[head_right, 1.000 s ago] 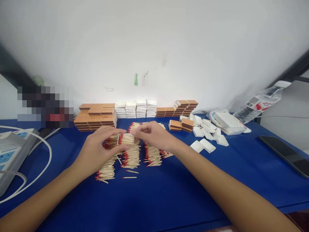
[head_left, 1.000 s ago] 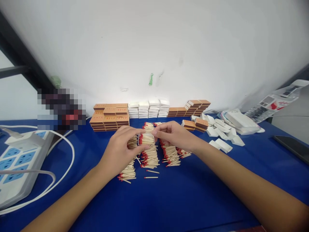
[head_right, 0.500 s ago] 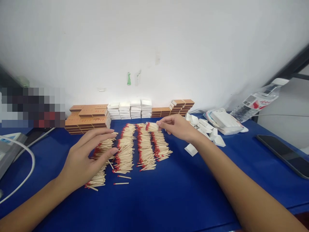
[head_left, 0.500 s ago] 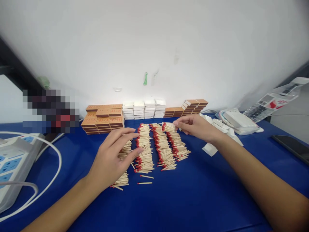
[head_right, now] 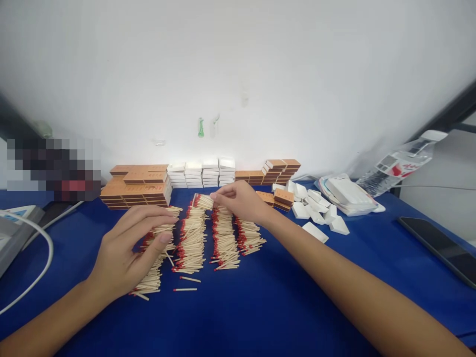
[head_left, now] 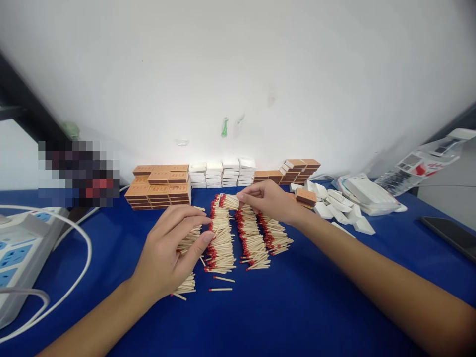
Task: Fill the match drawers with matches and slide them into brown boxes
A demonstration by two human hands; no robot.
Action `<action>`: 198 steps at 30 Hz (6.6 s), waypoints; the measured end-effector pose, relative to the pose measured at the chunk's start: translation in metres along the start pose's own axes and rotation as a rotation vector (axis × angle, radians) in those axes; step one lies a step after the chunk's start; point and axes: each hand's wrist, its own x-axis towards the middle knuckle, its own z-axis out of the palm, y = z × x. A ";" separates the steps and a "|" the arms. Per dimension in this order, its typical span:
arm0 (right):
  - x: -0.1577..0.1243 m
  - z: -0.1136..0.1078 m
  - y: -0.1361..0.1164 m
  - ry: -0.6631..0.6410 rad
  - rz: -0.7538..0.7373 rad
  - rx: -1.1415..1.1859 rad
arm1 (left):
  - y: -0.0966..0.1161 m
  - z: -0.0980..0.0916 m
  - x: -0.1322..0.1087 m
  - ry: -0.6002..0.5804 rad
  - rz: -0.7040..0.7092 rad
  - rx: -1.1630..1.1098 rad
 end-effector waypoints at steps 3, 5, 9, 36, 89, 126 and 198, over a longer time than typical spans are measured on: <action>0.006 0.010 -0.007 0.001 -0.046 0.029 | -0.005 -0.004 0.001 0.016 -0.018 0.030; 0.006 0.015 -0.007 0.027 -0.084 0.005 | -0.006 -0.006 0.001 0.024 -0.033 0.039; 0.001 0.021 -0.003 0.073 -0.141 -0.104 | -0.004 -0.010 0.001 0.033 -0.033 0.043; -0.022 0.032 0.008 0.243 -0.493 -0.553 | -0.008 -0.015 0.004 0.069 -0.034 0.074; -0.046 0.057 -0.033 0.249 -0.679 -0.533 | -0.007 -0.004 0.001 -0.096 0.049 0.237; 0.075 0.008 -0.035 0.358 -0.377 -0.861 | -0.018 -0.011 -0.003 -0.048 0.170 0.414; -0.074 0.061 -0.033 0.121 -0.221 0.382 | 0.008 -0.001 -0.002 0.017 -0.282 -0.213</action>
